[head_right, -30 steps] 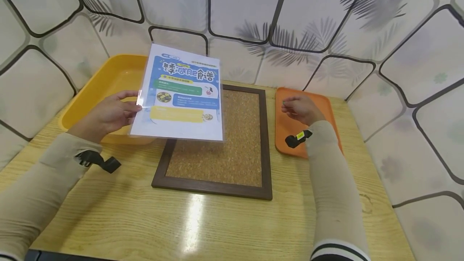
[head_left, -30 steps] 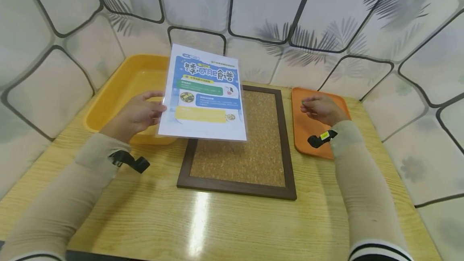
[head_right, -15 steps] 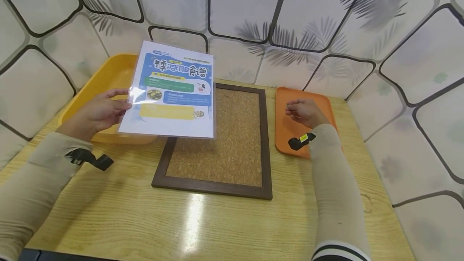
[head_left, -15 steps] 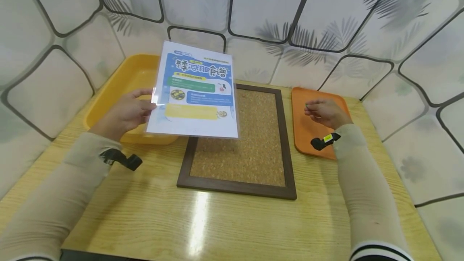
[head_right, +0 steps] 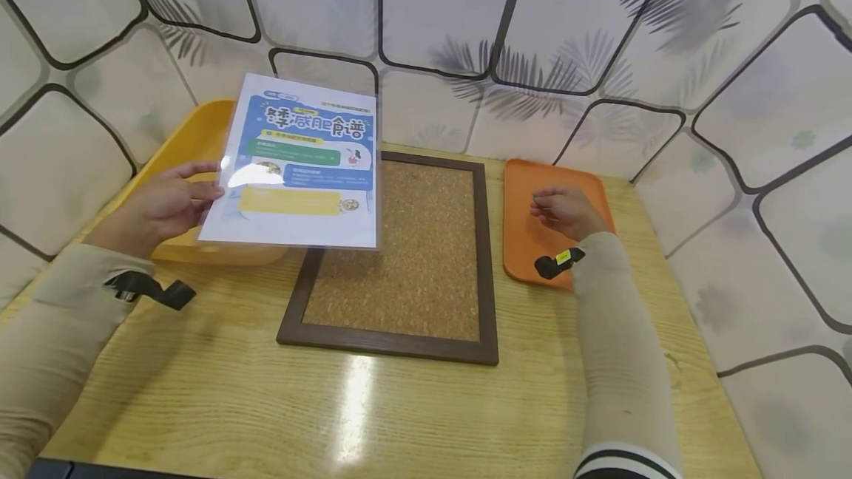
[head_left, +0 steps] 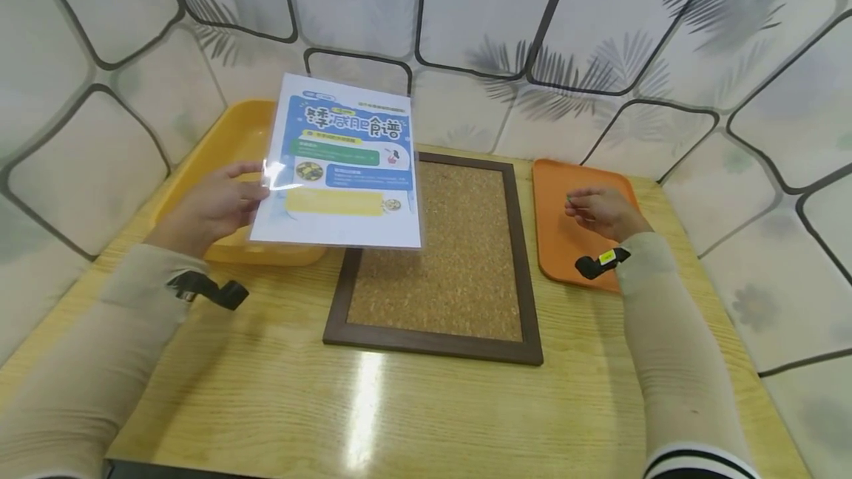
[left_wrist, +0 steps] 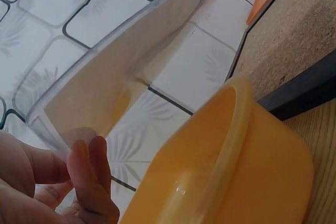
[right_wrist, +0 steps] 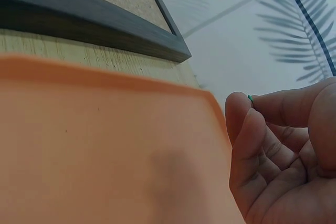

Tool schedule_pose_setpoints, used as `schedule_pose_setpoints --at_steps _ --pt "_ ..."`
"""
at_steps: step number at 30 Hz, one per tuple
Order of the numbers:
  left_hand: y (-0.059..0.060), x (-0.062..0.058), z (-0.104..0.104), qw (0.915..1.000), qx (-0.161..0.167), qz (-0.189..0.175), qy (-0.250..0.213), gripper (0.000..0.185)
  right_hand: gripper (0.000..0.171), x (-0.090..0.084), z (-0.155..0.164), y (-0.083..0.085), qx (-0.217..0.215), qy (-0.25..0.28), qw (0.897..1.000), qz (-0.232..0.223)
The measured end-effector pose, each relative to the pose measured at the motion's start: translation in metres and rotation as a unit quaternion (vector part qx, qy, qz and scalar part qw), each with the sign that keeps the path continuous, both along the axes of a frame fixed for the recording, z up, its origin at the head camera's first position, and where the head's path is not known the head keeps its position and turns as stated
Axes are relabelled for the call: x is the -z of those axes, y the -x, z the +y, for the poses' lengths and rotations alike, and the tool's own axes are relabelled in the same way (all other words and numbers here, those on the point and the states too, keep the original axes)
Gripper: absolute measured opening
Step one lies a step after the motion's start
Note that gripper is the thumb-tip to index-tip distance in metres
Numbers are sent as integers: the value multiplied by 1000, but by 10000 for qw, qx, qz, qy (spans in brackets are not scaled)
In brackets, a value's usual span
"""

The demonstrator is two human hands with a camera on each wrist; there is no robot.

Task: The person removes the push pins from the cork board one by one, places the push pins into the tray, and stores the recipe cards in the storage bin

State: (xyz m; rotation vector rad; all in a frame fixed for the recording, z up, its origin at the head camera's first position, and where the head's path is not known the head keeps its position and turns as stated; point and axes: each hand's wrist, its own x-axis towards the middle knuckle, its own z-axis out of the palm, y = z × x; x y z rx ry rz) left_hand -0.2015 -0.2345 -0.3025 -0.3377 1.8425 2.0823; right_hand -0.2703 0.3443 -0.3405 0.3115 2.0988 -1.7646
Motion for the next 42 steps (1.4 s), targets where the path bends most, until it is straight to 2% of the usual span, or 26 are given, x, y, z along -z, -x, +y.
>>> schedule_pose_setpoints --at_steps 6,10,15,25,32,39,42 --pt "0 2 -8 9998 -87 -22 -180 42 43 4 6 -2 1 -72 10000 1" --pt "0 3 -13 9993 -119 75 -336 32 39 7 11 -3 79 53 9999 -77" --pt "0 4 -18 9994 -116 117 -317 31 33 11 17 -6 117 222 9995 -178" --pt "1 1 -26 9995 -262 -22 -202 35 31 15 24 -8 257 373 9980 -438" --pt "2 0 -33 9992 -361 -99 165 63 22 20 31 -8 281 669 9959 -550" --pt "3 2 -40 9982 -418 22 -434 38 19 25 38 -10 401 659 9944 -716" --pt "4 2 -43 9974 -416 32 -581 36 17 26 41 -11 415 694 9941 -728"
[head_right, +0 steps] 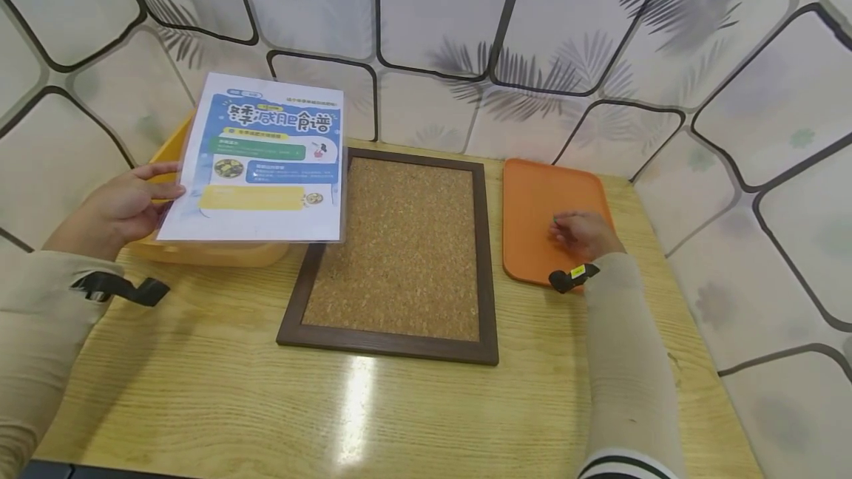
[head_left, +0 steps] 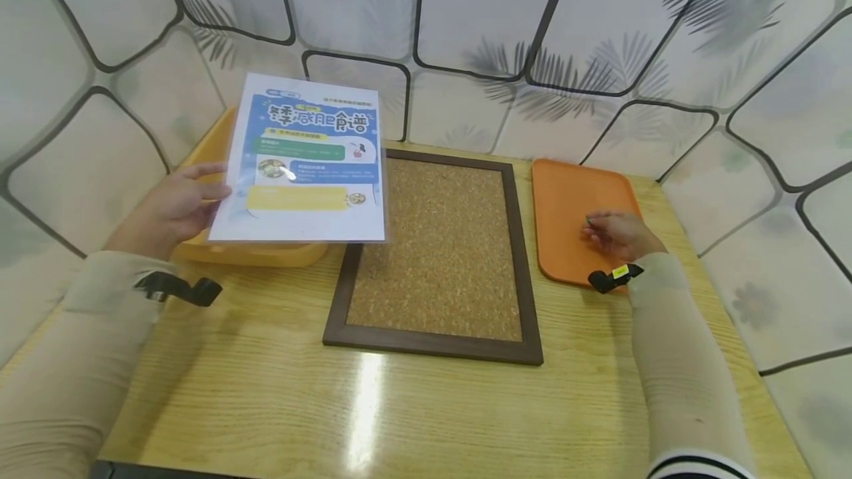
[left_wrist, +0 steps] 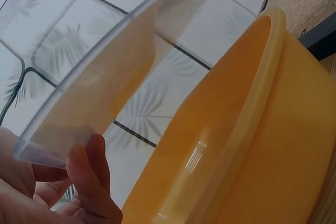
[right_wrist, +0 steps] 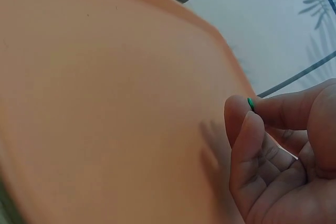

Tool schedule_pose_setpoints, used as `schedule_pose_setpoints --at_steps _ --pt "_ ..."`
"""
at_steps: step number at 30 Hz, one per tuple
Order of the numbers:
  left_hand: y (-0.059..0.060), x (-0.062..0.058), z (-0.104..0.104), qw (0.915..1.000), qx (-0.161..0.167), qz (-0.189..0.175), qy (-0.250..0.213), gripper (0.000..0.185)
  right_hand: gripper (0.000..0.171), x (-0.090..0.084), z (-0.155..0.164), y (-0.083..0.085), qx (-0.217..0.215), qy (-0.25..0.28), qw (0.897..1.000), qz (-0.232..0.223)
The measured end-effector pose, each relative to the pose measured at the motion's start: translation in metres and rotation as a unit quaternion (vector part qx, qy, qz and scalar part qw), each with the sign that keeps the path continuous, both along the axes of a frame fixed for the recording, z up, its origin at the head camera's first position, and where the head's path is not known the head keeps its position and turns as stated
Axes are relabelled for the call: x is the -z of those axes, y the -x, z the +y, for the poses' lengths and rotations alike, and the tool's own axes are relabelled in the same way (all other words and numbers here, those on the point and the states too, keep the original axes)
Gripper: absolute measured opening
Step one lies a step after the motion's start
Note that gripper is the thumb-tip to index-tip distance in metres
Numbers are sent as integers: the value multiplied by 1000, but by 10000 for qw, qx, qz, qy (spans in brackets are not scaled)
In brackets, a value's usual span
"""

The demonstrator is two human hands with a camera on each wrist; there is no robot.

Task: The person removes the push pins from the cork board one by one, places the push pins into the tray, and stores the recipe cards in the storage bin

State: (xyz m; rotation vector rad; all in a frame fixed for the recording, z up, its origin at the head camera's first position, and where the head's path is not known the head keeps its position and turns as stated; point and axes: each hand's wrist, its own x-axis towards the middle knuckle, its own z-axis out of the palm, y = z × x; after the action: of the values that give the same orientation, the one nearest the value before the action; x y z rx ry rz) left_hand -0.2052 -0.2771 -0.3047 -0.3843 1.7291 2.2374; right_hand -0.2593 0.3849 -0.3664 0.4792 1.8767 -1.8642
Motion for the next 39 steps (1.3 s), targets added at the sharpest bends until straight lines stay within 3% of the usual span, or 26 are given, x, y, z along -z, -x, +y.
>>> schedule_pose_setpoints --at_steps 17,27,35,39 --pt "5 -1 -11 9987 0 -287 433 57 23 2 5 -4 68 -146 9998 -101" --pt "8 2 -19 9976 -91 -319 605 39 24 4 8 -8 -51 -42 10000 -7" --pt "10 5 -25 9918 -150 -407 1205 65 27 3 8 -11 -142 -146 9996 183" --pt "11 6 -30 9913 -148 -394 1245 64 35 1 9 -14 -161 -270 9992 242"
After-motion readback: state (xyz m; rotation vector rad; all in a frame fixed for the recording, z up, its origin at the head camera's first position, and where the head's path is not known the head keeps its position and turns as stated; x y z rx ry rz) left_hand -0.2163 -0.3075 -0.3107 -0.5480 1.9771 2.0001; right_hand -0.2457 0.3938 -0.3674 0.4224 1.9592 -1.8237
